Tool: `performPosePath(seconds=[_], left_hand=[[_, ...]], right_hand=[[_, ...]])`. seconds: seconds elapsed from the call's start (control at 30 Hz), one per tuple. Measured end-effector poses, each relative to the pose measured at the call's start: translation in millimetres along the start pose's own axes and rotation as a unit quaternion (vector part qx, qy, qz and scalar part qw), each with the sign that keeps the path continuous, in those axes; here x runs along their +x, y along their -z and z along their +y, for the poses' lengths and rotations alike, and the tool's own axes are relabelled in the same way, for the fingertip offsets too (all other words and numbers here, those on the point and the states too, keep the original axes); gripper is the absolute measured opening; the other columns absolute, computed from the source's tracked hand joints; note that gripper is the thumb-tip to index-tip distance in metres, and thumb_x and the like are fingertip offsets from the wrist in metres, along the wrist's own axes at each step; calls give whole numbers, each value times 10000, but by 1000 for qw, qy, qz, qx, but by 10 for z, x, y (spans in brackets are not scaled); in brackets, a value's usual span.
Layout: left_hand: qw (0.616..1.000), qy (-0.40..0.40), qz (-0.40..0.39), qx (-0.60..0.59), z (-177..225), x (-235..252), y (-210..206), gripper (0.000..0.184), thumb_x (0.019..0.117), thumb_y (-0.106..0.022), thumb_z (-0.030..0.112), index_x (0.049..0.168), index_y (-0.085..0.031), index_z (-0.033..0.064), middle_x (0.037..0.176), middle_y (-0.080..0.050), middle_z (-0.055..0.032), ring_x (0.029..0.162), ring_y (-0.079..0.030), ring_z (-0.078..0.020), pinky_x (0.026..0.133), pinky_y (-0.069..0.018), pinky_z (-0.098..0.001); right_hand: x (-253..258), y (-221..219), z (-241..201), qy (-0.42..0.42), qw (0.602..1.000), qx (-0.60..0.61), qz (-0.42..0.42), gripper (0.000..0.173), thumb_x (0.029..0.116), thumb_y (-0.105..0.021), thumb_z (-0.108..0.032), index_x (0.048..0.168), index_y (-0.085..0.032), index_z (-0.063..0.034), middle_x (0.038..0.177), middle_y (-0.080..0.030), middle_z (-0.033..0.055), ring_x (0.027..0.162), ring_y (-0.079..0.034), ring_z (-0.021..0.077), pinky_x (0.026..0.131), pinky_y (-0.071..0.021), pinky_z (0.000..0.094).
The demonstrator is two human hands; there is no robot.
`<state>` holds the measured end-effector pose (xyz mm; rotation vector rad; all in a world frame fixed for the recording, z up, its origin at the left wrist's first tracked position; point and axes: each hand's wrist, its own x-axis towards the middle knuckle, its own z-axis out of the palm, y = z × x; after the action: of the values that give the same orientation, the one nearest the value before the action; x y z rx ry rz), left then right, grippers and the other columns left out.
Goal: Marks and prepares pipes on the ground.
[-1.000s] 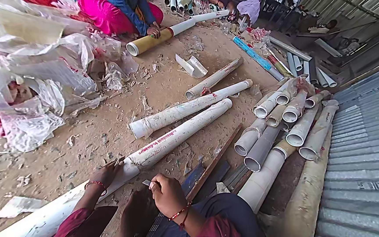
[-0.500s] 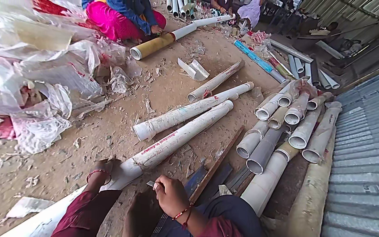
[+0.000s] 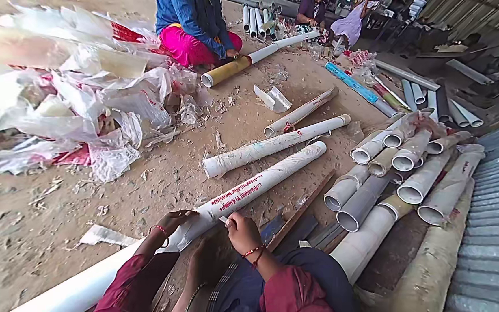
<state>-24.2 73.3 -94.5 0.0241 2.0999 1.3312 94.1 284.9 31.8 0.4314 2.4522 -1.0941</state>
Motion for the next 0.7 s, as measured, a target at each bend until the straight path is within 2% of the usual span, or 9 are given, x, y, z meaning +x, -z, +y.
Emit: performPosePath(seconds=[0.1, 0.13, 0.17, 0.23, 0.33, 0.43, 0.53, 0.6, 0.7], left_hand=[[983, -75, 43, 162, -219, -43, -30, 401, 1095, -518, 245, 1360, -612, -41, 1354, -632, -279, 1340, -563, -406, 1176, -336, -567], [968, -72, 34, 240, -286, -91, -13, 500, 1077, -554, 324, 1424, -557, -37, 1445, -574, -264, 1416, -491, -402, 1225, -255, -573], [949, -68, 34, 305, -383, -134, 9, 609, 1038, -607, 413, 1485, -517, 10, 1532, -515, -212, 1468, -437, -376, 1242, -227, -564], [928, -65, 48, 363, -499, -206, 49, 795, 918, -738, 516, 1548, -468, 114, 1591, -469, -131, 1479, -426, -349, 1230, -263, -556], [923, -33, 46, 380, -535, -242, 106, 913, 822, -829, 519, 1581, -426, 209, 1597, -466, -89, 1469, -438, -332, 1209, -305, -565], [917, -19, 52, 395, -582, -259, 88, 960, 793, -854, 499, 1591, -403, 217, 1602, -458, -86, 1454, -448, -341, 1186, -319, -586], [912, -36, 58, 405, -570, -304, -16, 1054, 735, -910, 458, 1607, -369, 217, 1624, -406, -129, 1469, -397, -403, 1170, -269, -672], [907, -40, 43, 417, -485, -365, -82, 1076, 748, -901, 459, 1619, -339, 173, 1657, -343, -155, 1525, -309, -406, 1199, -192, -692], [890, -78, 62, 445, -688, -269, -144, 995, 816, -843, 468, 1620, -342, 163, 1672, -318, -147, 1542, -277, -394, 1202, -182, -694]], right_hand=[[-2, -6, -4, -32, 999, -38, 4, 335, 1108, -415, -172, 1298, -631, 0, 1170, -699, 225, 1124, -672, 352, 977, -501, 532], [-15, -20, -9, -39, 998, -47, 4, 337, 1108, -413, -176, 1307, -624, -3, 1174, -698, 226, 1126, -672, 354, 979, -500, 531], [-37, -40, -17, -42, 998, -55, 5, 342, 1109, -411, -176, 1315, -619, 0, 1173, -698, 227, 1123, -673, 356, 982, -501, 528], [-81, -75, -29, -33, 998, -62, 8, 345, 1108, -405, -168, 1312, -619, 11, 1152, -704, 218, 1087, -684, 341, 974, -509, 510], [-77, -169, 3, -4, 999, -41, 17, 331, 1106, -417, -153, 1275, -635, 30, 1037, -718, 183, 959, -696, 290, 920, -527, 466], [-43, -238, 7, 3, 1000, -21, 15, 307, 1107, -427, -144, 1245, -641, 27, 961, -704, 148, 832, -664, 229, 823, -524, 410], [-37, -232, 4, 1, 1000, -17, 20, 301, 1109, -436, -152, 1233, -645, 26, 936, -702, 135, 800, -654, 208, 799, -520, 390], [-35, -214, 9, 1, 1000, -16, 24, 295, 1107, -439, -151, 1220, -650, 22, 918, -699, 128, 799, -646, 206, 796, -510, 391], [-20, -197, 24, -6, 1000, -18, 25, 295, 1105, -450, -160, 1223, -658, 11, 932, -712, 130, 842, -666, 226, 835, -516, 415]])
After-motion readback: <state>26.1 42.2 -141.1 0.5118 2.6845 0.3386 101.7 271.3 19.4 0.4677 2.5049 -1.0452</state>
